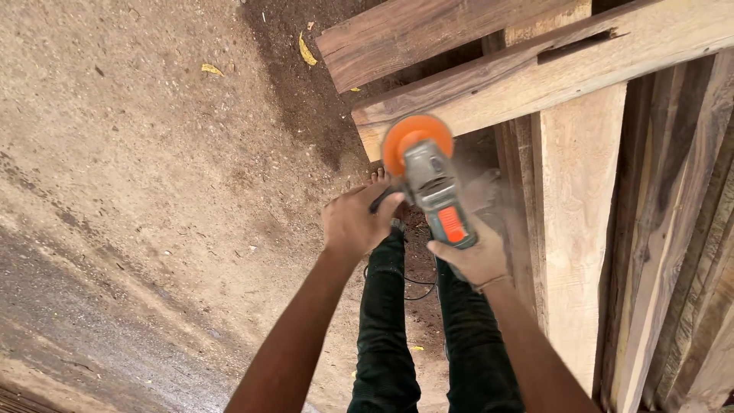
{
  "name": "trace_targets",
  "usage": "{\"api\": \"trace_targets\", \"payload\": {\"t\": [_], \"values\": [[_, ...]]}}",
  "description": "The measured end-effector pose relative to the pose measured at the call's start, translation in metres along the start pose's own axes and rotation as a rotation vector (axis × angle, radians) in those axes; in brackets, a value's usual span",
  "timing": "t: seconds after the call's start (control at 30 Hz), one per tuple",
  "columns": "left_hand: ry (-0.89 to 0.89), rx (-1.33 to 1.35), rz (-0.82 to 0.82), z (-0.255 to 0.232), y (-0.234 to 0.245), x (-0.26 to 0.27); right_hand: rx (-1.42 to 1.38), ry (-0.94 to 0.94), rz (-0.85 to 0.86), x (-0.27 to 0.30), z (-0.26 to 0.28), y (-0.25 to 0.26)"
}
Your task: Sanding the surface of a wooden frame using an angle grinder with a sanding disc.
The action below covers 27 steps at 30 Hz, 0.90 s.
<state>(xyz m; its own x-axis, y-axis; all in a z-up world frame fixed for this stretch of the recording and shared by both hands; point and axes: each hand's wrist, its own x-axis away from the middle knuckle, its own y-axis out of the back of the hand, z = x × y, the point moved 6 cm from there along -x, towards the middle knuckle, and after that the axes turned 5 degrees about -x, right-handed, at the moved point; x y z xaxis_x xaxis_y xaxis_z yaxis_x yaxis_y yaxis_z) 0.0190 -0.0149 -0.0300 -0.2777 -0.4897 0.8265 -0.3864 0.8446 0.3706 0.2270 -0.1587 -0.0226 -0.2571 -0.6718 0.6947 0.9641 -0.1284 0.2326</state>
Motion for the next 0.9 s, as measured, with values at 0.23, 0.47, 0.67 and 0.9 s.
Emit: {"api": "trace_targets", "payload": {"t": [0.23,0.47,0.67,0.9], "values": [[-0.092,0.185,-0.281,0.071,-0.014,0.015,0.279,-0.092,0.1,-0.001,0.035,-0.038],[-0.109,-0.021,-0.005,-0.087,0.002,-0.03,0.192,-0.028,-0.091,-0.014,0.024,0.08],[-0.239,-0.082,0.049,-0.149,-0.016,-0.048,0.012,-0.133,-0.136,-0.016,0.014,0.135],[-0.01,0.118,-0.177,-0.012,-0.024,-0.001,0.166,-0.036,0.033,-0.011,0.029,0.038]]}}
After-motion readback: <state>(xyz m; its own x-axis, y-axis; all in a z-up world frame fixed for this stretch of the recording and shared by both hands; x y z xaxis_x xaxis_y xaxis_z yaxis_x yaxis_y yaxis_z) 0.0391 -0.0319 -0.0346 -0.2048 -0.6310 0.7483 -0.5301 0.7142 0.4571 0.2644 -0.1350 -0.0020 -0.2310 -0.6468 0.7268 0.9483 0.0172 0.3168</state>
